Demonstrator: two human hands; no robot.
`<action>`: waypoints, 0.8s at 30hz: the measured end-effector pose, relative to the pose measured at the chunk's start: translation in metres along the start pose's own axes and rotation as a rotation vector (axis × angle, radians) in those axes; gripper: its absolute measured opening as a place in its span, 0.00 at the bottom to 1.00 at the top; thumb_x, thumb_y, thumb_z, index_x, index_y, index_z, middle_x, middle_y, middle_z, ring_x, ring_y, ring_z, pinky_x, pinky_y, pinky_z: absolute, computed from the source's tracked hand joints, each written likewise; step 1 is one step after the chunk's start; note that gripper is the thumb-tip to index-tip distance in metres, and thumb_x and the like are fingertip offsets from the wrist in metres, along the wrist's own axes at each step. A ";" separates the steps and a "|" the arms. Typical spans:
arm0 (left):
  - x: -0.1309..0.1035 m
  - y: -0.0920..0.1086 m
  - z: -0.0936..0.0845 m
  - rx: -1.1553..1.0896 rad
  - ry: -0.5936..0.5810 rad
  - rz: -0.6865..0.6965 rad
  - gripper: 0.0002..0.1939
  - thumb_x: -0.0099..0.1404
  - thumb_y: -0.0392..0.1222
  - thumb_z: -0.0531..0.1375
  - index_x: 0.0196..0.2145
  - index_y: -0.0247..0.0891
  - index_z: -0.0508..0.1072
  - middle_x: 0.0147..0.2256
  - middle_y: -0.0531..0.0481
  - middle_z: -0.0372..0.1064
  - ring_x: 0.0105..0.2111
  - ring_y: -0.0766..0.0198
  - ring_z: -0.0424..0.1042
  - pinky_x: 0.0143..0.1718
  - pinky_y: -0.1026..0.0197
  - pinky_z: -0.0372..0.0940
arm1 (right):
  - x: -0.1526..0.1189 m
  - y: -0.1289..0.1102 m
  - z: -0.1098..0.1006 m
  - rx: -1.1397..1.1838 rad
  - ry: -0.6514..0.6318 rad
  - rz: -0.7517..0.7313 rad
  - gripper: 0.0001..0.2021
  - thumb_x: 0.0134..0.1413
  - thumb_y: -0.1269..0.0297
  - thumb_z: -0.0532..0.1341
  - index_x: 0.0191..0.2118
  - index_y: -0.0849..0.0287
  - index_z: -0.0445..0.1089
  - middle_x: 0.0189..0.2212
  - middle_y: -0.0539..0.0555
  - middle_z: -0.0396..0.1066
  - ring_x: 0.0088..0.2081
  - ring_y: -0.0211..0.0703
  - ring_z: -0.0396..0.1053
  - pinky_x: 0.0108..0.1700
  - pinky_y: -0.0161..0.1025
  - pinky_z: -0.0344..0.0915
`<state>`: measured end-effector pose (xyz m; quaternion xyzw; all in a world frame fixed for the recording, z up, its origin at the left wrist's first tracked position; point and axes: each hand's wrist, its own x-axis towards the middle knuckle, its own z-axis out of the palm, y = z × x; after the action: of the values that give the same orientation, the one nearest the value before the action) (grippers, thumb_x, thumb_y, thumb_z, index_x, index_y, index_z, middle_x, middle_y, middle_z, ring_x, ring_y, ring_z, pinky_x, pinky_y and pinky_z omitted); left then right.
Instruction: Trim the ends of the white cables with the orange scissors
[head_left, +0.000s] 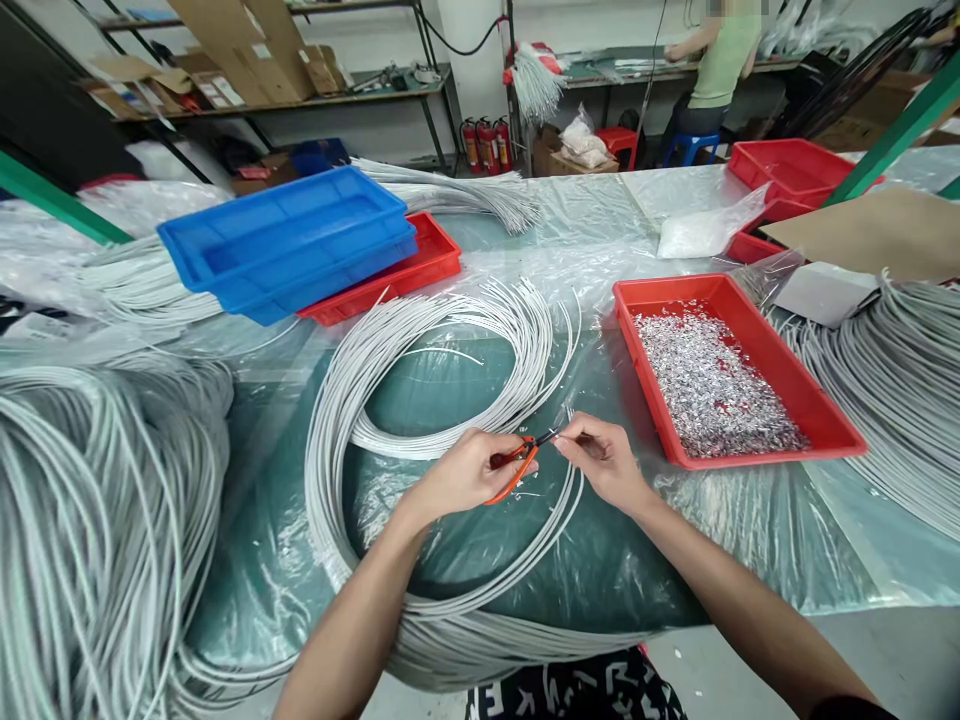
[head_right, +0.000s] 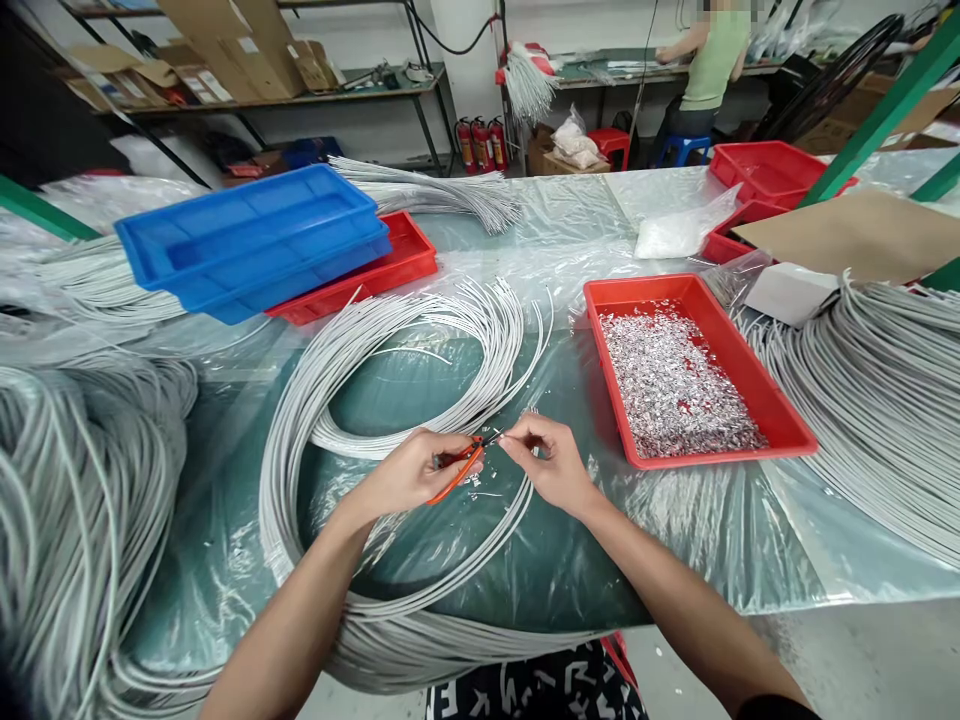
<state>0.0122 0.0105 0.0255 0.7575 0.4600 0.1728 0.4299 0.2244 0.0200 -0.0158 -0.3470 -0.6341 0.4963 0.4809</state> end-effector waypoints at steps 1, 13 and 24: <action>0.000 0.000 0.001 -0.011 -0.005 -0.006 0.16 0.67 0.46 0.56 0.26 0.32 0.69 0.21 0.56 0.58 0.23 0.72 0.53 0.24 0.67 0.50 | -0.001 -0.001 0.000 -0.048 0.020 -0.037 0.12 0.61 0.62 0.62 0.27 0.60 0.67 0.24 0.48 0.62 0.26 0.36 0.59 0.30 0.35 0.57; 0.000 0.006 0.015 -0.243 -0.028 -0.124 0.19 0.67 0.51 0.58 0.25 0.33 0.67 0.21 0.53 0.65 0.19 0.70 0.62 0.21 0.67 0.55 | -0.006 0.001 0.009 -0.709 0.323 -0.520 0.11 0.60 0.76 0.59 0.28 0.58 0.68 0.20 0.49 0.60 0.25 0.38 0.55 0.28 0.37 0.56; -0.001 0.004 0.013 -0.175 0.227 0.019 0.14 0.62 0.47 0.63 0.37 0.30 0.75 0.27 0.51 0.68 0.27 0.67 0.64 0.29 0.67 0.59 | -0.008 -0.005 0.009 -0.395 0.299 -0.339 0.07 0.62 0.72 0.58 0.31 0.58 0.68 0.23 0.49 0.64 0.25 0.37 0.62 0.28 0.36 0.60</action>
<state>0.0222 0.0027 0.0215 0.6971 0.4817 0.3009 0.4377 0.2187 0.0087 -0.0135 -0.3925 -0.6893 0.2193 0.5680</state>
